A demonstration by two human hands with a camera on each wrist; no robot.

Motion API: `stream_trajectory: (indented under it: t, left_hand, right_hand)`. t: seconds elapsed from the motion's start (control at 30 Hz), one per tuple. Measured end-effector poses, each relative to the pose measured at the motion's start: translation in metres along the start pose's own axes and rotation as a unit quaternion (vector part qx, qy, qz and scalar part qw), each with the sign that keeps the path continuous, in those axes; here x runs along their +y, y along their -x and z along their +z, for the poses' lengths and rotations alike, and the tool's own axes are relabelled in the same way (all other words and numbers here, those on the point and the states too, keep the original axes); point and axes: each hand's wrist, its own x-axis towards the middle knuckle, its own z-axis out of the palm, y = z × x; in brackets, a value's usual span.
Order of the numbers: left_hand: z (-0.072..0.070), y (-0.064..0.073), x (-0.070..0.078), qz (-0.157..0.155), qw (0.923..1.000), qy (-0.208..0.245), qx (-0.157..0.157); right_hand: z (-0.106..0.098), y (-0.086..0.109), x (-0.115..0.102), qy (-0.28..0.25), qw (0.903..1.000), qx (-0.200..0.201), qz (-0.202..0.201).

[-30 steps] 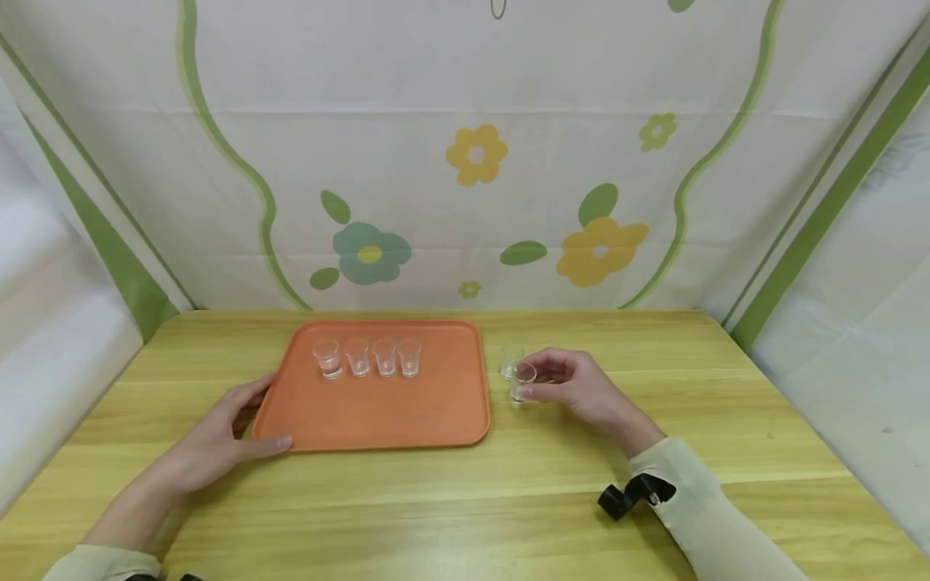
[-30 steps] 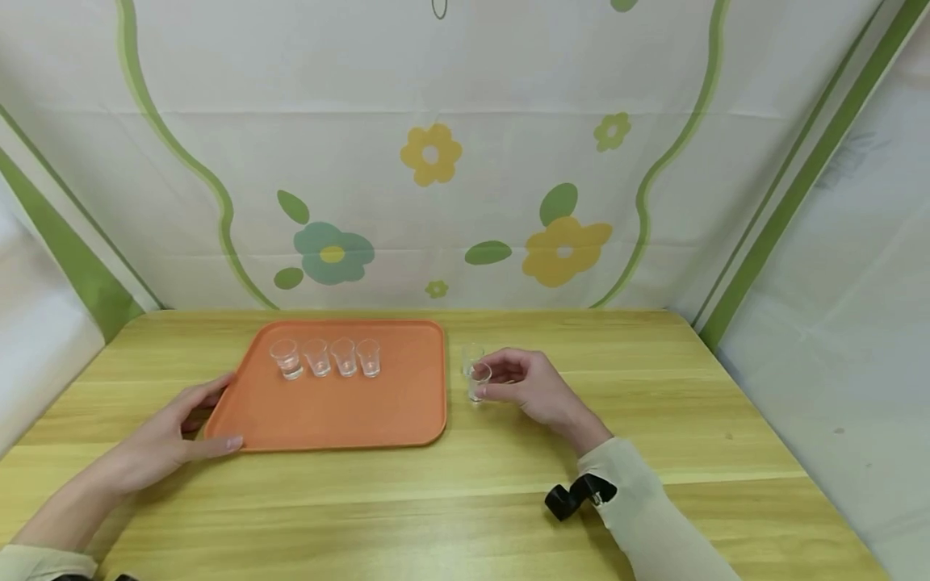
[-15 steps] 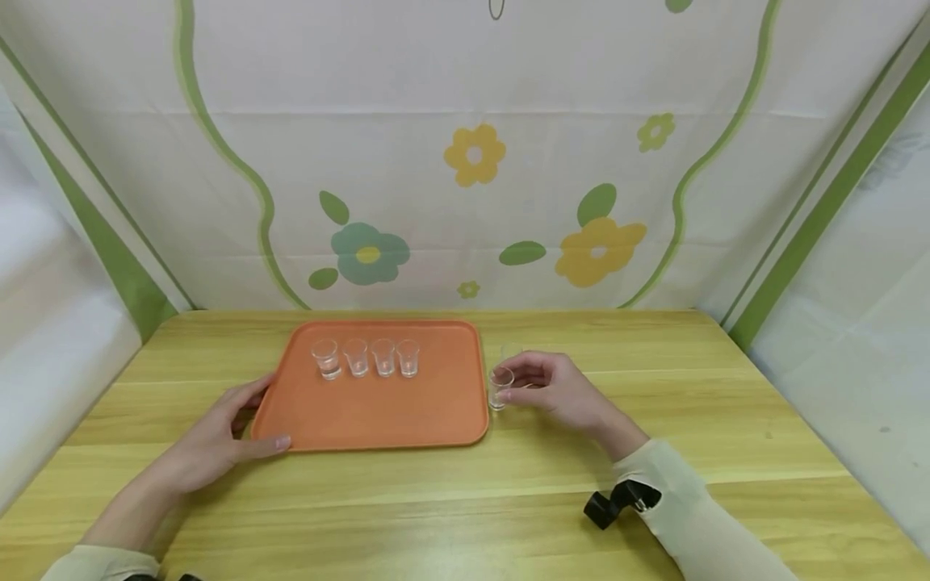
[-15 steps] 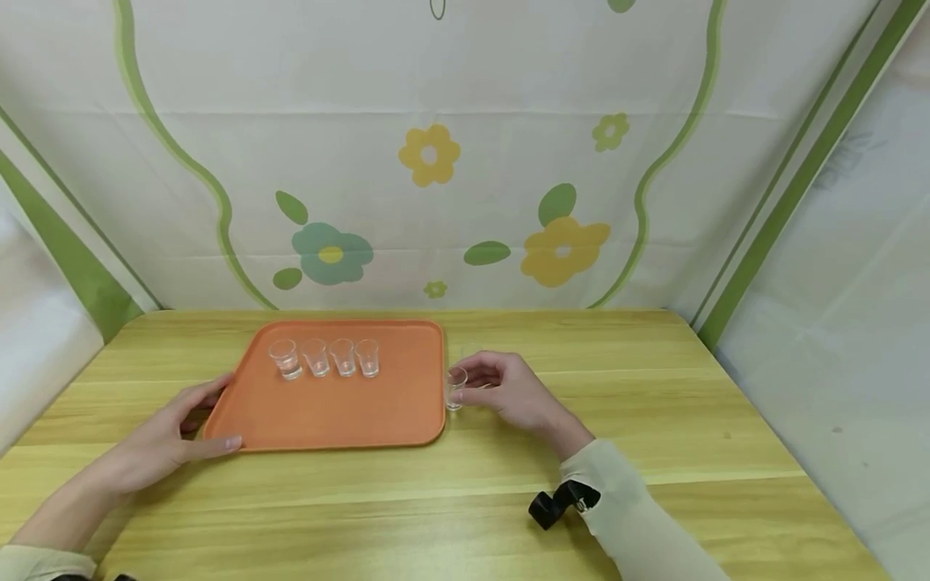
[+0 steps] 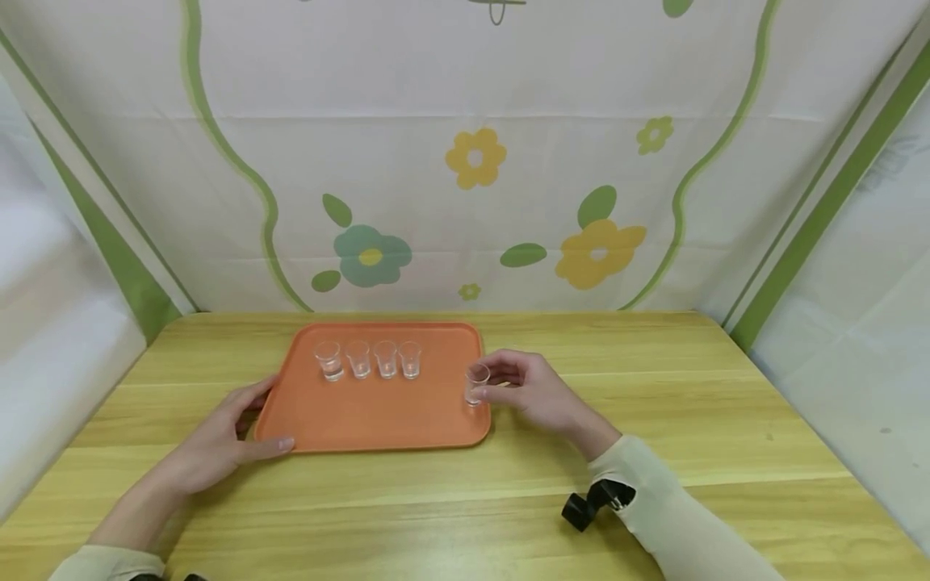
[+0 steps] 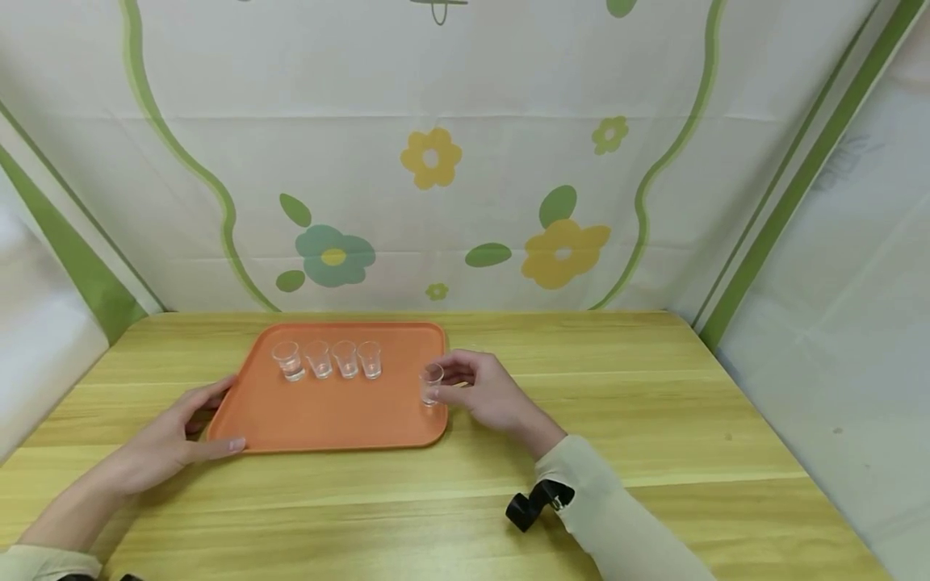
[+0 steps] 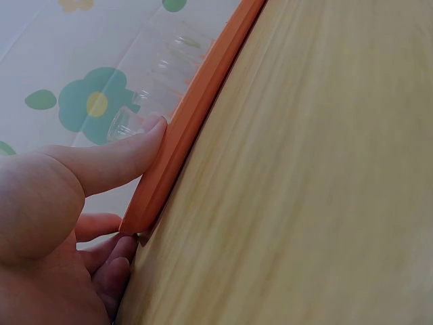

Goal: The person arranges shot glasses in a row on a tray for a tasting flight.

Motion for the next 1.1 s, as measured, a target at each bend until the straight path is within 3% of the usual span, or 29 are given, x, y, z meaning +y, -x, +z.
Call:
stream_trajectory:
  t: [0.8,1.1]
  left_hand:
    - [0.000,0.000,0.000,-0.010,1.0000,0.000,-0.002]
    - [0.000,-0.003,0.001,0.000,1.0000,0.000,0.000]
  right_hand:
    - [0.038,-0.040,-0.001,-0.039,0.9979,0.052,0.004]
    - [0.045,-0.047,-0.005,-0.005,0.9972,0.073,0.017]
